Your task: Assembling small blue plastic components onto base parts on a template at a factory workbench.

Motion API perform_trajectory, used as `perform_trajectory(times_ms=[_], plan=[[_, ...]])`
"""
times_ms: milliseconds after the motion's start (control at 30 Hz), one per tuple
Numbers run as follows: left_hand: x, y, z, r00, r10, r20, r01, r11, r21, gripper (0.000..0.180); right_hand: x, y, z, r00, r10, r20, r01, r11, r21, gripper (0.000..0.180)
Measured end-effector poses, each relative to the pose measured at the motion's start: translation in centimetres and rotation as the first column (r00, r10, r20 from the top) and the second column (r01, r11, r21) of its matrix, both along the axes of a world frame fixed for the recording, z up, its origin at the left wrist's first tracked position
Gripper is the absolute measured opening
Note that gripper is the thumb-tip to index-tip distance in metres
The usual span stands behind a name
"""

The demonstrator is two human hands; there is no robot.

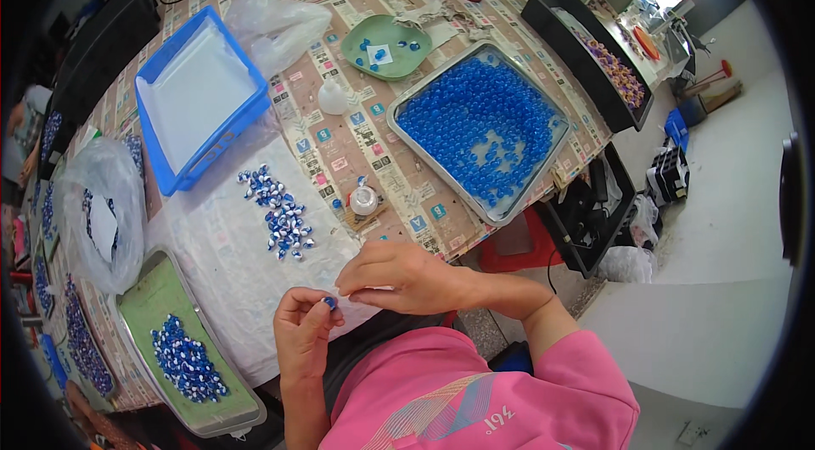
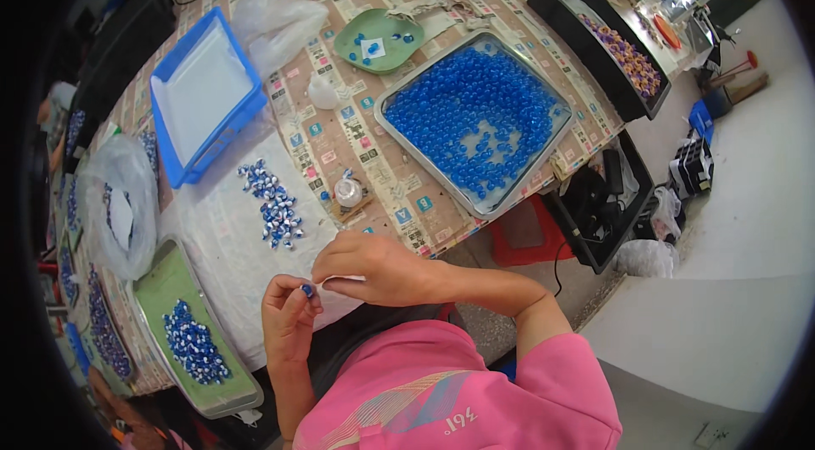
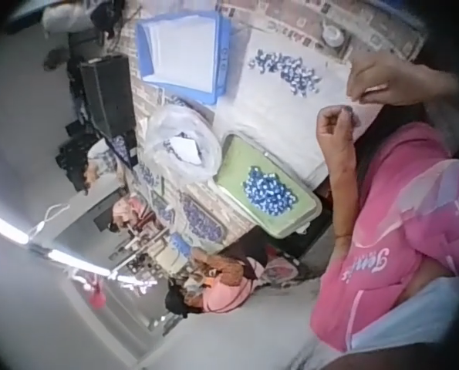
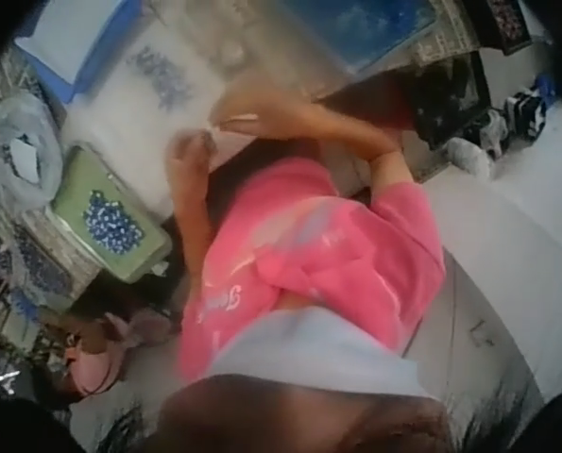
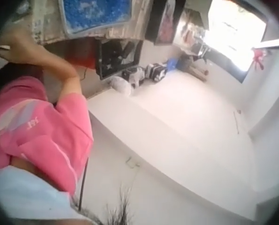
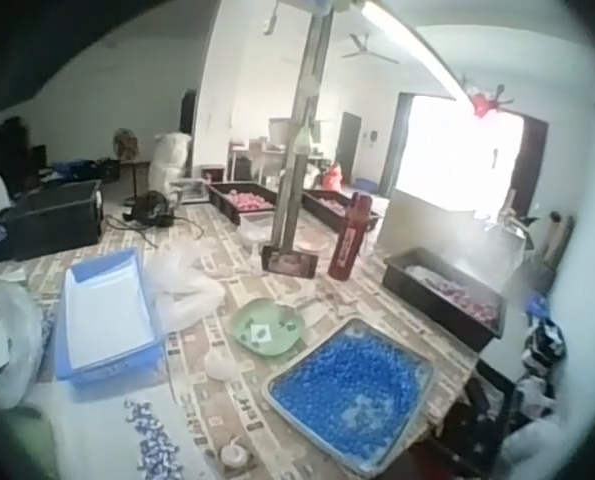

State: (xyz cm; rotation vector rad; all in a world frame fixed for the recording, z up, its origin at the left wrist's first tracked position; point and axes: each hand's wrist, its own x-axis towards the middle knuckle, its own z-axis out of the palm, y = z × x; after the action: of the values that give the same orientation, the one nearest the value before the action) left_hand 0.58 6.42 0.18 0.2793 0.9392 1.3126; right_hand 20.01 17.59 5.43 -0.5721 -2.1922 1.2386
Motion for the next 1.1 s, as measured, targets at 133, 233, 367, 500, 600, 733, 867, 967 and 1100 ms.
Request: perform_trajectory(times_ms=[133,233,367,500,600,733,867,967,1100], plan=[[-3.0,-0.7,0.6,0.973,0.122,-0.195,-0.129,0.991,-0.023,0.014,4.6,2.8,-0.2,0.949,-0.314,0.007,0.312,0.944,0.102,0.018],[-8.5,-3.4,-0.5,0.886,0.342,-0.313,-0.331,0.939,0.089,0.017,9.6,6.5,-0.6,0.728,-0.672,0.132,0.590,0.714,0.377,0.020],[-15.4,-6.3,-1.4,0.586,0.470,-0.660,-0.518,0.844,0.142,0.019,16.3,9.8,-2.4,0.475,-0.858,0.197,0.659,0.495,0.566,0.022],[-23.1,-9.9,-5.1,0.038,0.251,-0.967,-0.452,0.867,0.208,0.016,17.3,10.7,-3.4,0.416,-0.870,0.266,0.652,0.489,0.579,0.020],[-23.0,-10.7,-4.8,-0.148,0.068,-0.987,-0.493,0.860,0.133,0.021,17.0,10.9,-3.5,0.398,-0.870,0.290,0.659,0.491,0.569,0.018],[-21.2,-10.2,-3.3,-0.372,-0.131,-0.919,-0.541,0.835,0.100,0.026,17.0,10.5,-4.0,0.380,-0.880,0.284,0.664,0.474,0.579,0.017],[-20.3,-9.0,-3.6,-0.510,-0.047,-0.859,-0.455,0.862,0.223,0.025,17.8,10.0,-4.0,0.375,-0.868,0.325,0.670,0.496,0.553,0.018],[-14.6,-6.0,-1.5,-0.549,0.143,-0.823,-0.247,0.913,0.324,0.025,17.5,9.8,-3.9,0.410,-0.863,0.294,0.659,0.503,0.559,0.021],[-6.4,-2.2,0.4,-0.236,0.193,-0.952,-0.137,0.964,0.229,0.027,17.5,9.2,-3.5,0.454,-0.832,0.320,0.681,0.555,0.478,0.026]])
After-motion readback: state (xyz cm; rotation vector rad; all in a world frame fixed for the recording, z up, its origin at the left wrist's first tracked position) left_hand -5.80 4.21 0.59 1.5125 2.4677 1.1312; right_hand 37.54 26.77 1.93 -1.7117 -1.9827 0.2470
